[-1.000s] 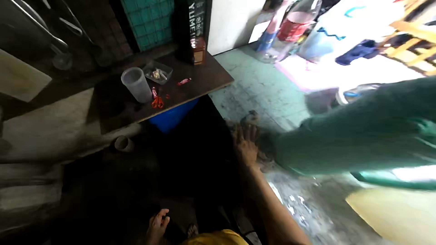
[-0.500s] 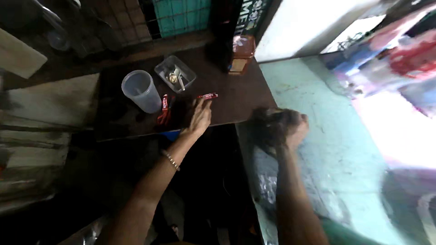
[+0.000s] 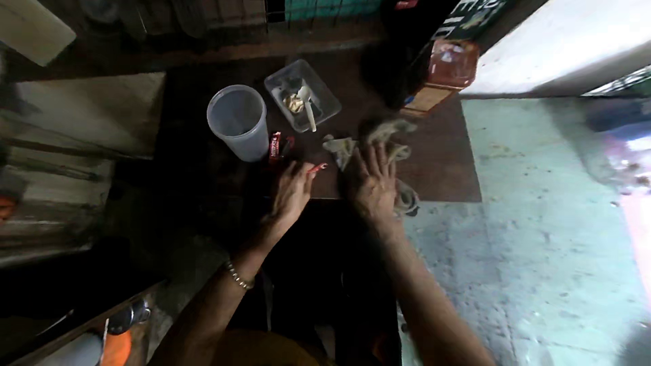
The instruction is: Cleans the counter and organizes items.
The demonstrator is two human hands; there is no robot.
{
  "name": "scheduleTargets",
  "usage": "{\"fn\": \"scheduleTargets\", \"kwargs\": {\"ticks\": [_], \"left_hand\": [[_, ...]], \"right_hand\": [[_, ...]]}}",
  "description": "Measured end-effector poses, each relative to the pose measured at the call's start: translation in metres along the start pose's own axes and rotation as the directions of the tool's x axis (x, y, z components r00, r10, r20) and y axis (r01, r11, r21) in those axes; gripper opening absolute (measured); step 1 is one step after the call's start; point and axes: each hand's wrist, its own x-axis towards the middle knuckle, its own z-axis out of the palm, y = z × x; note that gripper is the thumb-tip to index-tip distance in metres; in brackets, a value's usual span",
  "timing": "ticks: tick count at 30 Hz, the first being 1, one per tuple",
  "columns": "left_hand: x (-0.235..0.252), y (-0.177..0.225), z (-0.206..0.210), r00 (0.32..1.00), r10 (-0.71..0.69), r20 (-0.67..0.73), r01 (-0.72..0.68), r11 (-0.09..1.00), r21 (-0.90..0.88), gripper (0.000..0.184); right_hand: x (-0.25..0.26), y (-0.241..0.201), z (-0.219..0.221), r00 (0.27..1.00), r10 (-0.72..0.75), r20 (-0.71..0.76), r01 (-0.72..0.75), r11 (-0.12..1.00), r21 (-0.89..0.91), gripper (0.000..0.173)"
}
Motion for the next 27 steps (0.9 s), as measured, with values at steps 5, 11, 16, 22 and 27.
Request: {"fn": "scheduleTargets", "kwargs": {"ticks": [5, 11, 16, 22, 27], "left_hand": [[-0.046, -0.058, -0.047, 0.980, -0.192, -0.058, 0.190, 0.981, -0.030, 0.025], [-0.037, -0.089, -0.077, 0.975, -0.222, -0.029, 0.221, 0.975, -0.037, 0.025], [-0.031, -0.128, -0.106, 0.973, -0.207, -0.104, 0.202, 0.978, -0.056, 0.026], [-0.032, -0.170, -0.120, 0.952, -0.271, -0.140, 0.235, 0.944, -0.231, 0.033], [-0.028, -0.171, -0.115, 0.930, -0.337, -0.144, 0.272, 0.898, -0.347, 0.053]], "right_hand": [[0.043, 0.033, -0.023, 0.990, 0.010, 0.139, -0.004, 0.999, -0.038, 0.048], [0.046, -0.028, 0.004, 0.959, 0.275, -0.061, -0.280, 0.955, -0.094, 0.047], [0.028, -0.075, -0.022, 0.895, 0.371, -0.248, -0.307, 0.915, 0.264, 0.041], [0.032, -0.187, -0.025, 0.977, 0.209, -0.049, -0.093, 0.617, 0.781, 0.107], [0.068, -0.216, 0.018, 0.982, 0.063, -0.180, 0.081, 0.715, 0.695, 0.135]]}}
